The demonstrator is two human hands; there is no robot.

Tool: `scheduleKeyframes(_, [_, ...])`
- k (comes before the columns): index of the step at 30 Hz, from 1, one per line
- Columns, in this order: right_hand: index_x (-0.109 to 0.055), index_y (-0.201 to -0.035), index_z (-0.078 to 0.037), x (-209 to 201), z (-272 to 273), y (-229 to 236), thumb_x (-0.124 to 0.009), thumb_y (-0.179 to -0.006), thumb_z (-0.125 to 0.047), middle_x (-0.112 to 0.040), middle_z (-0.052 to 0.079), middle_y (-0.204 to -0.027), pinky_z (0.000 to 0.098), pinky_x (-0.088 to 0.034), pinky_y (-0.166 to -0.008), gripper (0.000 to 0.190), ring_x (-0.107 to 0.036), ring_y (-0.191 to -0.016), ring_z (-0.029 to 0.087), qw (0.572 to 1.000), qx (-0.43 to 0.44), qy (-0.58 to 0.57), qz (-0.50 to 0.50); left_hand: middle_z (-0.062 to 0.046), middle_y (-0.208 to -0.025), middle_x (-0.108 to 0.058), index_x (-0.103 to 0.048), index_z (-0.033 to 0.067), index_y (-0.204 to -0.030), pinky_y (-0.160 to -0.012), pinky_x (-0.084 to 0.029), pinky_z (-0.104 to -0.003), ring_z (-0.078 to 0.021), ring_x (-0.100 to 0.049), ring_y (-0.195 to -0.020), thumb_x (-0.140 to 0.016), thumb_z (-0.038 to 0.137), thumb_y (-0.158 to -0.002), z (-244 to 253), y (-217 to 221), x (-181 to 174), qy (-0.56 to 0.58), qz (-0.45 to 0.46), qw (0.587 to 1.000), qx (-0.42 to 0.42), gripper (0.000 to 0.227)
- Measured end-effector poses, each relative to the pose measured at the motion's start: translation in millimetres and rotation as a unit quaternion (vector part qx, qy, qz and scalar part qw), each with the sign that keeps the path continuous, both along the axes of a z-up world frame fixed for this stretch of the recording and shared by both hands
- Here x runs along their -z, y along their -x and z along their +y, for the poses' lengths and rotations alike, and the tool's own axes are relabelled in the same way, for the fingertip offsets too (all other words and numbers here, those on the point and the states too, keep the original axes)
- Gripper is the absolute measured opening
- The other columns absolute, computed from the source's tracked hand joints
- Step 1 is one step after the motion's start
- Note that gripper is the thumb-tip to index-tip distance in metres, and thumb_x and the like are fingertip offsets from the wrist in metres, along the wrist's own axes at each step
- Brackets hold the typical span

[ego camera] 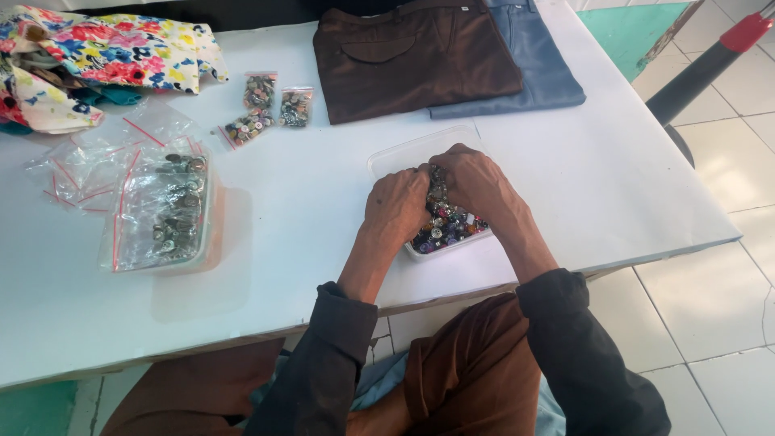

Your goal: Sorting various types of buttons from a large container into smaller plastic bags and containers on a low table.

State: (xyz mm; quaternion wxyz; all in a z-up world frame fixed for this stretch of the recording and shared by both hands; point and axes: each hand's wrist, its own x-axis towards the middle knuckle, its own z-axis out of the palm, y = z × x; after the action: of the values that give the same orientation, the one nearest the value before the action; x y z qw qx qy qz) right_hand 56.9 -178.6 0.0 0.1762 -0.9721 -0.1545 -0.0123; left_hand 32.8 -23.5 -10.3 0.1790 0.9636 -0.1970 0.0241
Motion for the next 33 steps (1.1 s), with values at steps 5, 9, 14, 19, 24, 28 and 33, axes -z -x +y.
scheduleKeyframes(5, [-0.076,-0.117,-0.013,0,3,3,-0.063,-0.089,-0.007,-0.071,0.014,-0.119,0.0495,-0.06,-0.086,0.032,-0.072,-0.105,0.037,0.999,0.003,0.049,0.011,-0.015,-0.072,-0.067,-0.069,-0.0048,-0.094,-0.05,-0.057,-0.032,-0.0304,-0.073,-0.061,-0.071,-0.001,-0.079,0,-3,10,0.01,-0.005,1.0,0.004,0.015])
scheduleKeyframes(9, [-0.075,-0.114,-0.011,-6,4,6,-0.058,-0.094,-0.011,-0.07,0.015,-0.118,0.0502,-0.061,-0.083,0.027,-0.072,-0.102,0.038,0.999,0.016,0.028,0.02,-0.017,-0.07,-0.07,-0.07,-0.0042,-0.091,-0.058,-0.058,-0.035,-0.0317,-0.074,-0.066,-0.077,0.004,-0.079,0,1,-8,0.005,0.022,1.0,-0.001,0.016])
scheduleKeyframes(14, [-0.074,-0.112,-0.012,31,-9,-19,-0.053,-0.1,-0.017,-0.069,0.016,-0.114,0.0484,-0.061,-0.081,0.025,-0.072,-0.101,0.037,0.999,0.034,0.022,0.01,-0.017,-0.073,-0.071,-0.071,-0.0027,-0.093,-0.061,-0.06,-0.036,-0.0332,-0.075,-0.07,-0.077,0.003,-0.079,0,-1,-7,-0.003,0.034,0.999,0.004,0.017])
scheduleKeyframes(19, [-0.074,-0.11,-0.01,39,-12,-24,-0.05,-0.102,-0.017,-0.069,0.017,-0.113,0.0478,-0.061,-0.08,0.026,-0.073,-0.099,0.038,0.998,0.046,0.031,0.003,-0.017,-0.073,-0.071,-0.07,-0.0022,-0.094,-0.063,-0.06,-0.038,-0.0345,-0.075,-0.071,-0.077,0.003,-0.079,1,4,-14,0.001,0.033,0.999,0.008,0.018])
scheduleKeyframes(24, [-0.073,-0.108,-0.012,25,-5,-20,-0.053,-0.1,-0.02,-0.069,0.016,-0.106,0.0511,-0.061,-0.08,0.023,-0.073,-0.099,0.038,0.998,0.043,0.028,0.022,-0.017,-0.073,-0.071,-0.07,-0.0013,-0.091,-0.067,-0.06,-0.038,-0.0362,-0.075,-0.074,-0.074,0.004,-0.081,1,8,-25,0.001,0.036,0.999,0.012,0.012])
scheduleKeyframes(28, [-0.073,-0.098,-0.011,22,-7,-17,-0.051,-0.1,-0.017,-0.07,0.015,-0.094,0.0486,-0.061,-0.075,0.024,-0.074,-0.092,0.037,0.999,0.048,0.002,0.014,-0.02,-0.073,-0.071,-0.07,-0.0038,-0.093,-0.067,-0.06,-0.039,-0.0358,-0.075,-0.073,-0.074,0.005,-0.081,1,6,-19,0.004,0.028,1.0,0.009,0.015])
scheduleKeyframes(33, [-0.068,-0.088,-0.009,15,-3,-7,-0.048,-0.101,-0.016,-0.07,0.017,-0.08,0.0449,-0.058,-0.066,0.025,-0.074,-0.079,0.035,0.997,0.063,-0.004,0.037,-0.016,-0.072,-0.071,-0.071,-0.0003,-0.088,-0.066,-0.06,-0.038,-0.0327,-0.075,-0.073,-0.074,0.007,-0.082,2,8,-13,0.0,0.034,0.999,0.007,0.01])
